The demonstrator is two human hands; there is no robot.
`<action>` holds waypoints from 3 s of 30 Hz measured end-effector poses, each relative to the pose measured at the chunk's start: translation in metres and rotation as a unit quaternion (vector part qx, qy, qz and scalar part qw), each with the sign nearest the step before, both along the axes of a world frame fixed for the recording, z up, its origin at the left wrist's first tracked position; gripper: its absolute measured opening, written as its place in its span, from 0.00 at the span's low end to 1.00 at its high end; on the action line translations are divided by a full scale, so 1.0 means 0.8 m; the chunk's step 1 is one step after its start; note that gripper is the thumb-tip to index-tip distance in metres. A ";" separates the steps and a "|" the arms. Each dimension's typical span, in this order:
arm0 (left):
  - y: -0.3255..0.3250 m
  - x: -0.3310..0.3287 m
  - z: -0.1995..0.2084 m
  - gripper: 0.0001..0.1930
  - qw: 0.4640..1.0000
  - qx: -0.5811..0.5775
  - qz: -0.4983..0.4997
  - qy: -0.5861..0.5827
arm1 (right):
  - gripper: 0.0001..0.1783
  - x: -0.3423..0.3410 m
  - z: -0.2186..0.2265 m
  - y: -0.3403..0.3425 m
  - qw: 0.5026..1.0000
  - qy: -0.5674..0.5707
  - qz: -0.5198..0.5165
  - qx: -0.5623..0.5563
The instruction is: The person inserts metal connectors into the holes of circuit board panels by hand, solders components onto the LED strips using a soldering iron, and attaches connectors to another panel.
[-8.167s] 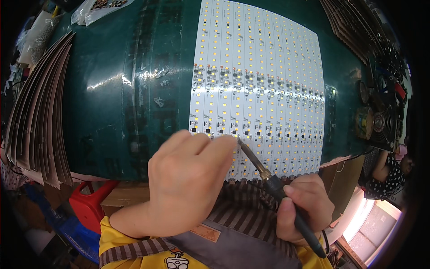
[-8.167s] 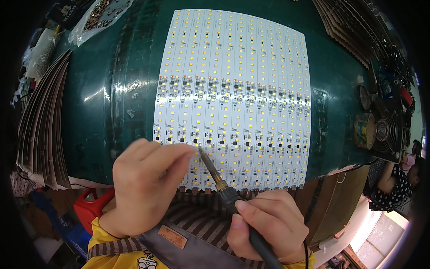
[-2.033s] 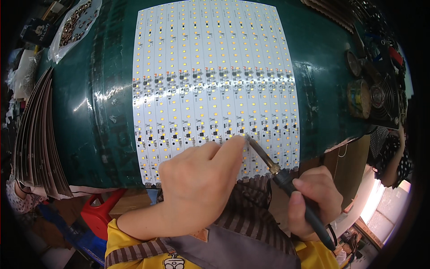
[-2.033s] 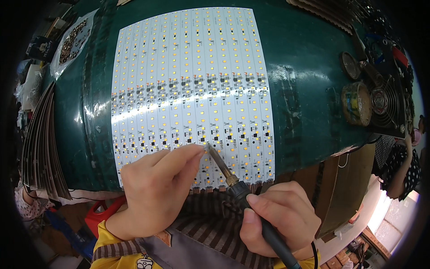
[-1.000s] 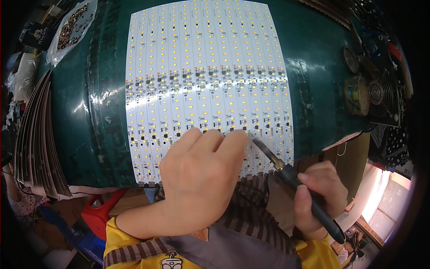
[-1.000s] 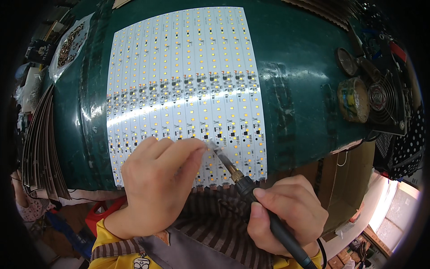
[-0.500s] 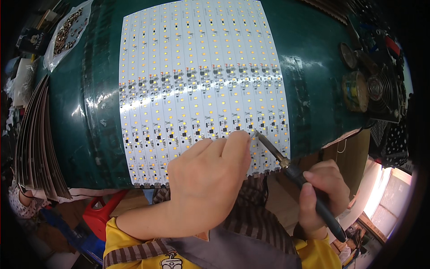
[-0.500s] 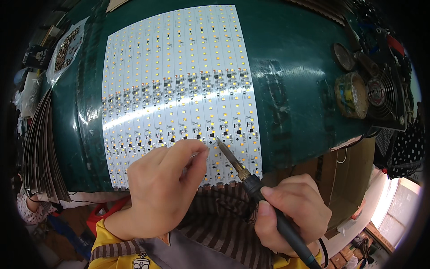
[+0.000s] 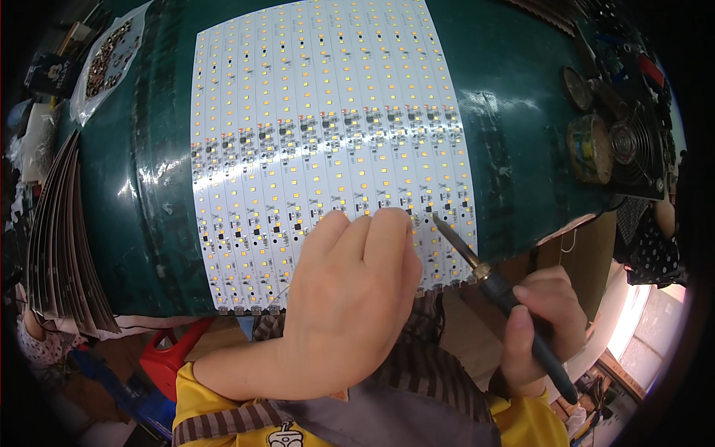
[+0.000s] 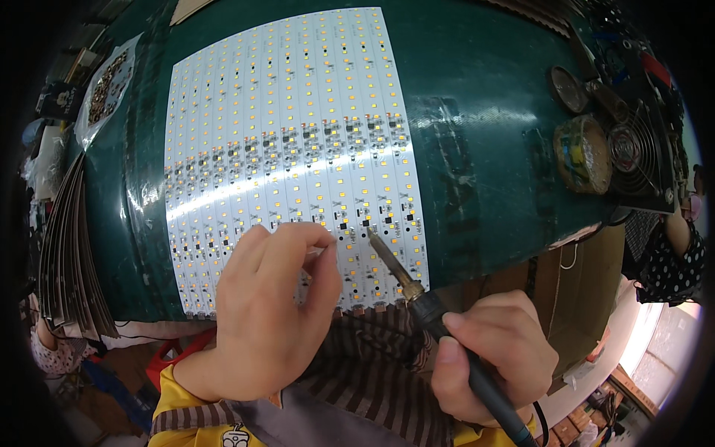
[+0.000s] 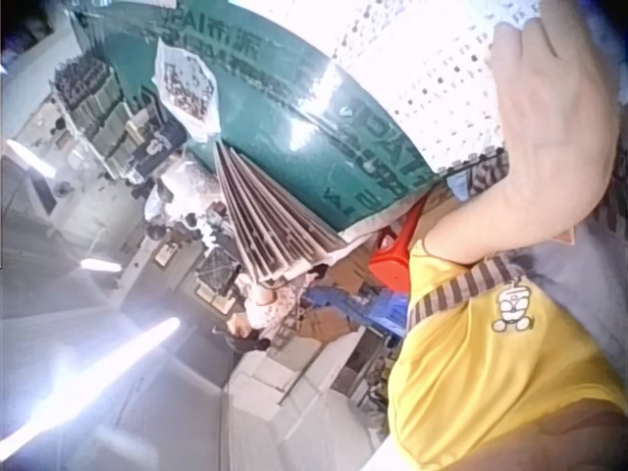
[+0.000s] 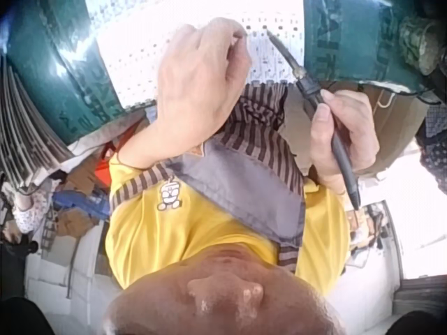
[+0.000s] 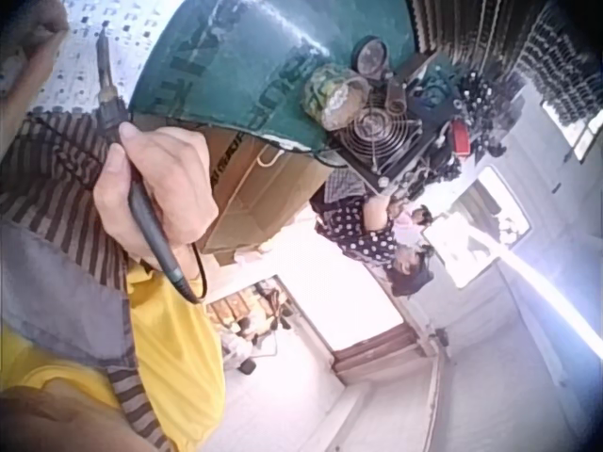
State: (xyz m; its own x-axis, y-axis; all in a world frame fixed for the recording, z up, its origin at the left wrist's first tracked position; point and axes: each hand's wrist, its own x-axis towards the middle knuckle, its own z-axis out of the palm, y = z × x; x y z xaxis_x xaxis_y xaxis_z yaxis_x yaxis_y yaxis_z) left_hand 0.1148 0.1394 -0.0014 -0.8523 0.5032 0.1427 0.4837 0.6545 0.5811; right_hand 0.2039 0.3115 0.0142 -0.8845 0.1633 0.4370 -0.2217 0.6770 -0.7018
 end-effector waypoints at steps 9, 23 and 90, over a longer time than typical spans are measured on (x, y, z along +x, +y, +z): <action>0.009 0.006 -0.006 0.08 1.000 0.003 0.004 -0.004 | 0.11 0.003 -0.005 0.010 1.000 0.004 -0.002 -0.006; 0.014 -0.004 0.001 0.08 0.997 -0.066 -0.017 0.020 | 0.10 0.001 -0.001 0.016 1.000 -0.018 0.017 0.000; 0.043 0.004 -0.008 0.10 0.997 0.070 -0.017 0.002 | 0.11 0.015 0.007 0.046 0.998 -0.046 -0.021 -0.021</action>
